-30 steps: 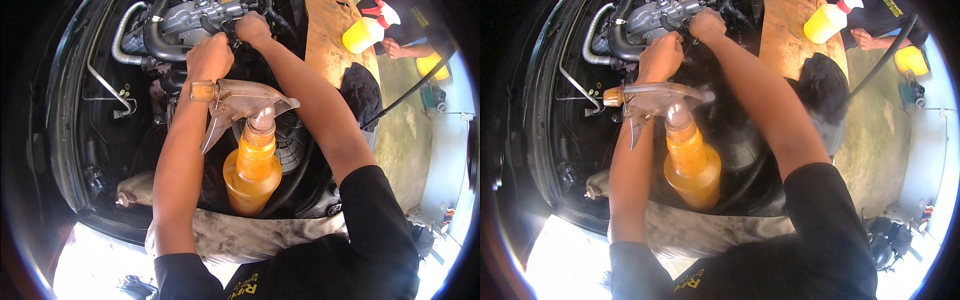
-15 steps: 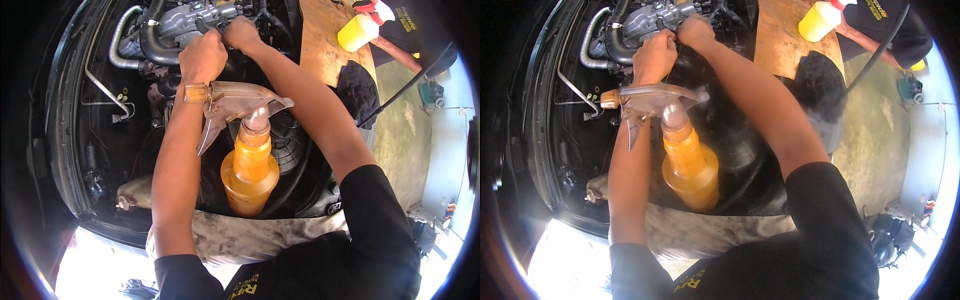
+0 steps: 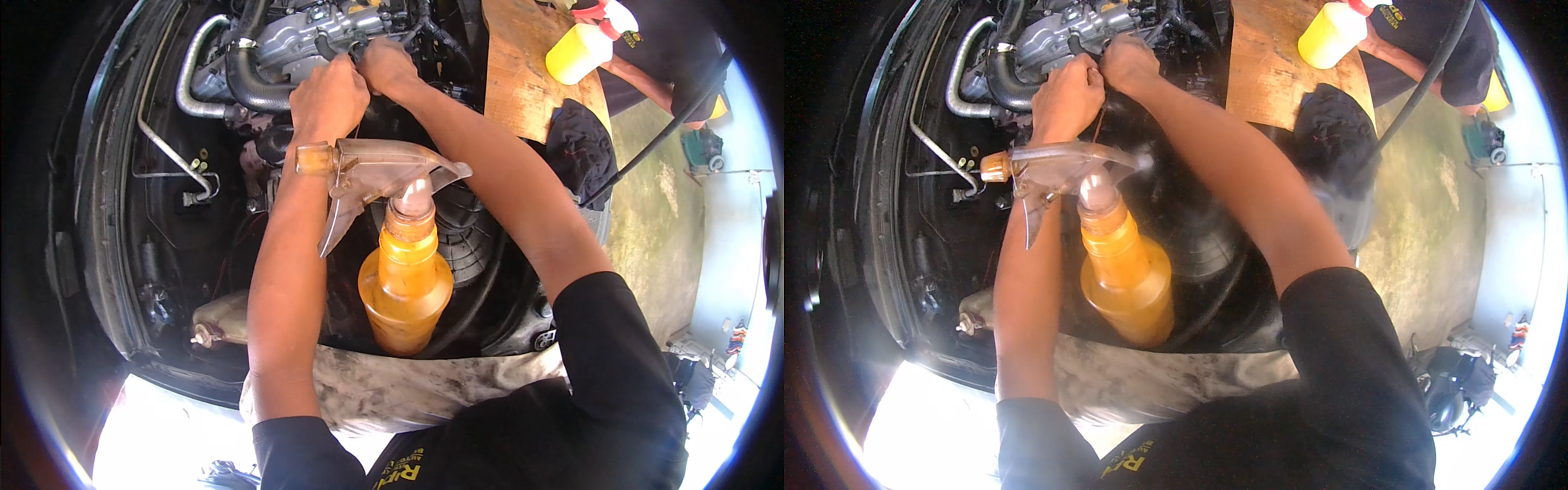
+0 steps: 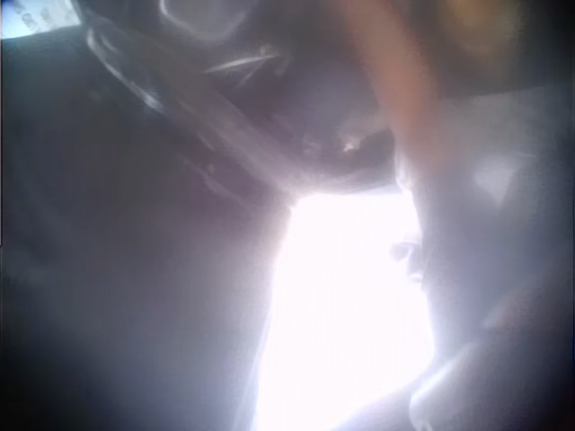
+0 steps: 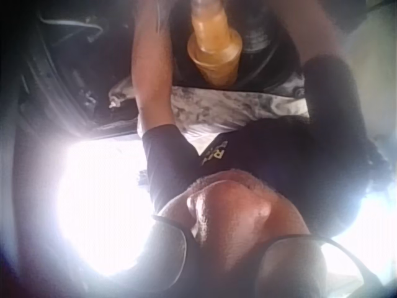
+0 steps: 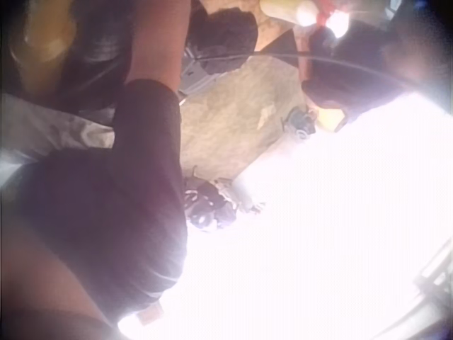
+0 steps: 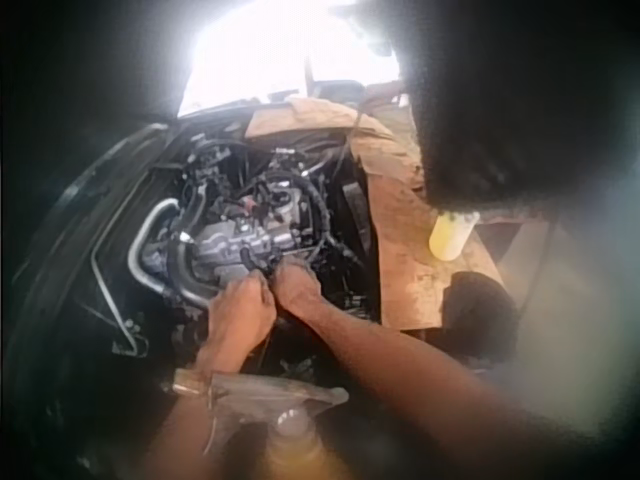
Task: The person places a rag over the front of the car, then pulls out the engine dipstick, wipes it with a cloth, reinserts it, and pulls it out again to check the oil level. The person holds the dipstick to inspect the oil residue.
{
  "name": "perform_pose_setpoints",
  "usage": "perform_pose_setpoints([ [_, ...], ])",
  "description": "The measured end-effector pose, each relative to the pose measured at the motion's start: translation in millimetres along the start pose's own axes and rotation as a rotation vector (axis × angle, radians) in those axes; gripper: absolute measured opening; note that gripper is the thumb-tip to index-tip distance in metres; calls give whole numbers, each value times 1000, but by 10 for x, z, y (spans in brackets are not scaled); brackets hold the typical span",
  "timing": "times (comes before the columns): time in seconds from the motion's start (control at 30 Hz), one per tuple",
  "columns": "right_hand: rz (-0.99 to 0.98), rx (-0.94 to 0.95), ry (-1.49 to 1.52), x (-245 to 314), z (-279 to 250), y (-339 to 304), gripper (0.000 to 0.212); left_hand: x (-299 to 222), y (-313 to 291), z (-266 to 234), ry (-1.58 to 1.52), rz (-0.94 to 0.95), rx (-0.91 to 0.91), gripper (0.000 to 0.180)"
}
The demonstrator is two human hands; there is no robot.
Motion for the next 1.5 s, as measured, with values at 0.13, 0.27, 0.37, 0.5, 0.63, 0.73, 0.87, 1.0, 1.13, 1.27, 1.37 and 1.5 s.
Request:
perform_pose_setpoints([
  [0.13, 23, -102, 6, -113, -120, 141, 42, -55, -4, 32, -63, 39, 10, 33],
  [0.27, -98, 2, -126, -46, -34, 59, 42, -41, -6, 31, -34, 18, 33, 33],
  [0.37, -8, 2, -77, -48, -116, 66, 44, -48, -39, 21, -35, 22, 31, 33],
  [0.5, -49, -79, -60, -34, -141, 1, 44, -73, -16, 41, -8, 59, 48, 34],
  [0.63, -88, -100, -103, -56, -151, -19, 42, -29, -22, 53, -49, 51, 39, 34],
  [0.73, -206, -103, -167, -114, -113, -30, 38, -64, -34, 51, -38, 63, 63, 35],
  [0.87, -319, -160, -186, -48, 6, -128, 32, -44, -10, 79, -12, 74, 57, 35],
  [1.0, -361, -169, -224, -41, -28, -94, 29, -67, -45, 68, -21, 82, 73, 36],
  [1.13, -358, -183, -196, 9, -19, -217, 28, -25, -61, 71, 10, 74, 89, 37],
  [1.27, -295, -181, -191, -105, -93, -45, 29, -74, -44, 86, 3, 90, 99, 37],
  [1.37, -397, -238, -69, -19, 3, -201, 27, -29, -36, 101, 30, 81, 97, 37],
  [1.5, -285, -174, -185, -117, -101, 51, 28, -45, -29, 93, 7, 80, 99, 36],
])
Point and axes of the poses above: each hand's wrist, its own y-axis towards the middle knuckle, its own z-axis out of the palm, x = y × z, the point moved 4 cm from there along y, towards the middle knuckle, and after that the axes turned 5 degrees about -x, right-handed, at the moved point
